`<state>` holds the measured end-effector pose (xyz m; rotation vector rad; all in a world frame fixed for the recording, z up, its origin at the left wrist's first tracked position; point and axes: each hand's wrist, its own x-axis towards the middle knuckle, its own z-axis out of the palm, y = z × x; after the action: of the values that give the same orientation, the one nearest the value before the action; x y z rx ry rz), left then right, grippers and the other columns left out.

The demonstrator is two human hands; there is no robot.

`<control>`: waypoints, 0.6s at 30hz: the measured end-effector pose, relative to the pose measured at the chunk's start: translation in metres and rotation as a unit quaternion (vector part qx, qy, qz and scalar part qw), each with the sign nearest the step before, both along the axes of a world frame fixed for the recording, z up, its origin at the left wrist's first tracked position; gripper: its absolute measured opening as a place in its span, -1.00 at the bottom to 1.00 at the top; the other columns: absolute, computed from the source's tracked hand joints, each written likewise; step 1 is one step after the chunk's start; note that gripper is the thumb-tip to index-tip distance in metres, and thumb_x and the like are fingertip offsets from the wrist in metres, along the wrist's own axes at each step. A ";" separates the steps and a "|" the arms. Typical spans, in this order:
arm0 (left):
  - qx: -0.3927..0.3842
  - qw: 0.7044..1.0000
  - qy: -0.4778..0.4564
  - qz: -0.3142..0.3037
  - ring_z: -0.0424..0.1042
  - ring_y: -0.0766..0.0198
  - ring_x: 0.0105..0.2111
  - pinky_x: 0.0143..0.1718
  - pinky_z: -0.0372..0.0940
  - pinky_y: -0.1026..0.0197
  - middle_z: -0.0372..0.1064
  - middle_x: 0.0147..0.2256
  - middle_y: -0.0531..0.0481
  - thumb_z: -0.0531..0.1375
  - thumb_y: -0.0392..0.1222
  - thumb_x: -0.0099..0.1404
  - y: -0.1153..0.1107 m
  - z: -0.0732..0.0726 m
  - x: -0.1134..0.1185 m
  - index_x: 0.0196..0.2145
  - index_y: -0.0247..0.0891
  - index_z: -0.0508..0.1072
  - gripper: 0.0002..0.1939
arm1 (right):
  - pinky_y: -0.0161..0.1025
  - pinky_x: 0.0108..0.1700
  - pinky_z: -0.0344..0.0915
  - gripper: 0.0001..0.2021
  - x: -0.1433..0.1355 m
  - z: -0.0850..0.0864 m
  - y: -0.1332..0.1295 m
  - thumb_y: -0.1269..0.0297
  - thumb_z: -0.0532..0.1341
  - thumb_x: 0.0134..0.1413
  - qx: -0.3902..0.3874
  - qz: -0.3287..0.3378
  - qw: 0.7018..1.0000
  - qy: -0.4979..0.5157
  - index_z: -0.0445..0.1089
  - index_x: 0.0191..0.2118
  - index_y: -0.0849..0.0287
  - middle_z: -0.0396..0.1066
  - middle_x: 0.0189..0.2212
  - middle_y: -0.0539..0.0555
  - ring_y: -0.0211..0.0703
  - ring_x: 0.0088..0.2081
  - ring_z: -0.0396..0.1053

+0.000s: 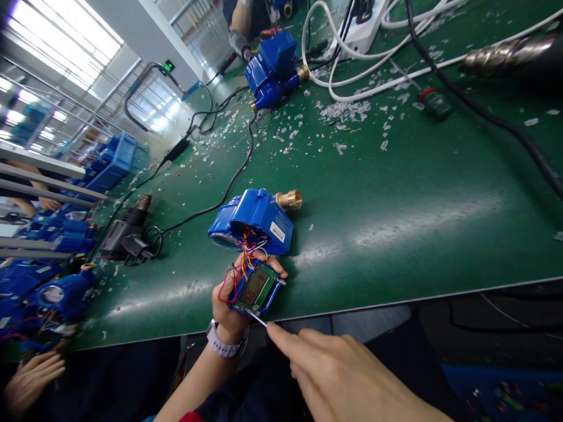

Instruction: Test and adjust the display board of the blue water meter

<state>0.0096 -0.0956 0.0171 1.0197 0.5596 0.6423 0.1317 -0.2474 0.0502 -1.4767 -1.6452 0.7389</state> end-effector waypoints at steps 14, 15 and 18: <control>-0.017 1.000 0.017 0.010 0.41 0.05 -0.32 -0.20 0.32 0.03 0.46 -0.34 -0.13 0.13 0.22 0.20 -0.003 0.000 0.000 -0.23 -0.25 0.44 -0.55 | -0.31 -0.58 0.38 -0.30 -0.007 -0.012 -0.014 0.66 -0.01 -0.09 0.013 0.002 0.969 -0.247 0.16 0.25 0.25 0.45 -0.32 0.03 -0.21 -0.58 0.41; -0.014 1.000 0.020 0.011 0.41 0.05 -0.32 -0.20 0.32 0.03 0.46 -0.33 -0.13 0.12 0.23 0.21 -0.004 0.000 0.000 -0.23 -0.25 0.44 -0.54 | -0.32 -0.62 0.34 -0.31 -0.009 -0.013 -0.014 0.66 0.00 -0.08 0.020 0.002 0.963 -0.269 0.16 0.25 0.25 0.43 -0.35 0.01 -0.22 -0.60 0.39; -0.001 1.000 0.024 0.017 0.41 0.05 -0.31 -0.18 0.32 0.04 0.45 -0.33 -0.13 0.10 0.26 0.21 -0.005 -0.002 0.000 -0.22 -0.26 0.43 -0.50 | -0.33 -0.67 0.27 -0.34 -0.009 -0.012 -0.013 0.64 0.02 -0.04 0.025 0.006 0.955 -0.295 0.15 0.25 0.26 0.40 -0.39 -0.01 -0.25 -0.63 0.36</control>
<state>0.0092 -0.1005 0.0155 1.0277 0.6203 0.6489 0.1222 -0.2606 0.0382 -1.7574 -2.0881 0.2586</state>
